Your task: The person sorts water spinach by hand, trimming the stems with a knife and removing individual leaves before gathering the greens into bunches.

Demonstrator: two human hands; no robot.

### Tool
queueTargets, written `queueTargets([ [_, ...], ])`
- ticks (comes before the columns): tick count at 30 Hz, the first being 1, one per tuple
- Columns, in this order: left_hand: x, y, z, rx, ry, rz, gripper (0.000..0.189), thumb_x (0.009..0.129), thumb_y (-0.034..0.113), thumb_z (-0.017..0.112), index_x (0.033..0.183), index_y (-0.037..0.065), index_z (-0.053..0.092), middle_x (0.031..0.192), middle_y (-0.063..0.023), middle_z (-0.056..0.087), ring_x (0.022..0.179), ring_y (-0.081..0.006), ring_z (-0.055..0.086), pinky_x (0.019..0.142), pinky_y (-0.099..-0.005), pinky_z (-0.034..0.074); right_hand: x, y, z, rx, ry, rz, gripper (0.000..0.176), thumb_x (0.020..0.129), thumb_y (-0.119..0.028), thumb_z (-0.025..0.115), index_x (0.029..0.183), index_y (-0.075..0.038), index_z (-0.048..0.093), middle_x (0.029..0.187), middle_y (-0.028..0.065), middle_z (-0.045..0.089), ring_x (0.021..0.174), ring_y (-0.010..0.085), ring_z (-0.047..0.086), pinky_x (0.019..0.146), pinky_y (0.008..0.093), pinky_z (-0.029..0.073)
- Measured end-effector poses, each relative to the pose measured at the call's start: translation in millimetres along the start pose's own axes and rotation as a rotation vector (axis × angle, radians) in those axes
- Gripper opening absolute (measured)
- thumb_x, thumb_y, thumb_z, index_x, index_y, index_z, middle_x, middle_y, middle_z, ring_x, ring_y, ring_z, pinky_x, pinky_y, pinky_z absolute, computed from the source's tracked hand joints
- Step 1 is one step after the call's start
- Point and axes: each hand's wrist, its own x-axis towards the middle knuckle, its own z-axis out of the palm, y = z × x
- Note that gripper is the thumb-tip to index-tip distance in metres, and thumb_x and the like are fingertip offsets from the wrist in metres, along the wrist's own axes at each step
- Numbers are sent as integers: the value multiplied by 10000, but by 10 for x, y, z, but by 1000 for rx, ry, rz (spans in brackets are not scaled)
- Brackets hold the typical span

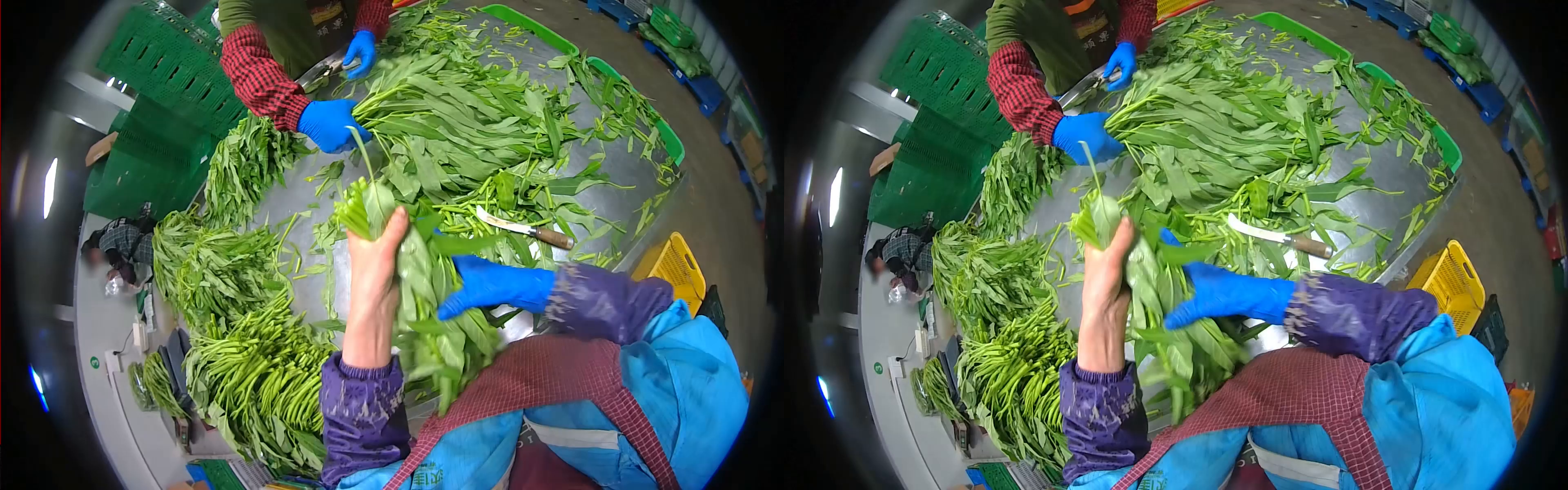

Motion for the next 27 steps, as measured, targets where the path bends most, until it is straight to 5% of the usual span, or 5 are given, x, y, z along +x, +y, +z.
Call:
queueTargets([
  [7, -99, -4, -356, 380, -58, 35, 1035, 702, 295, 705, 1372, 57, -47, 1351, -288, 190, 1254, -333, 255, 989, -403, 293, -20, -97, -20, 872, 24, 687, 595, 748, -266, 644, 1254, -70, 400, 1129, 92, 538, 987, 198, 547, 857, 343, 440],
  [13, -701, -397, -564, 248, -201, -482, 1065, 740, 388, 664, 1353, 36, -133, 1392, -232, 138, 1272, -333, 214, 1028, -385, 243, -79, -55, -25, 1049, 60, 778, 540, 774, -393, 612, 1199, -89, 474, 1055, 88, 587, 892, 185, 590, 814, 342, 468],
  [17, -935, -564, -193, 11, -234, -494, 842, 745, 252, 691, 1328, 25, 129, 1276, -155, 347, 1153, -248, 390, 950, -344, 357, -20, 71, 305, 792, 354, 374, 525, 844, -385, 539, 1264, -106, 393, 1179, 66, 504, 1011, 157, 516, 906, 313, 408],
  [23, -854, -895, -189, -61, -247, -520, 575, 723, 139, 707, 1178, -2, 385, 1035, -86, 544, 886, -177, 551, 780, -304, 464, -69, 298, 256, 1066, 244, 544, 491, 896, -358, 436, 1293, -79, 363, 1237, 55, 458, 1084, 139, 463, 970, 310, 328],
  [27, -887, -821, -230, 162, -83, -397, 345, 699, 56, 672, 1013, -14, 548, 928, -65, 601, 797, -161, 576, 717, -276, 468, -75, 492, -27, 243, 289, 209, 387, 856, -287, 483, 1144, -31, 515, 1050, 56, 575, 931, 142, 531, 853, 298, 408],
])
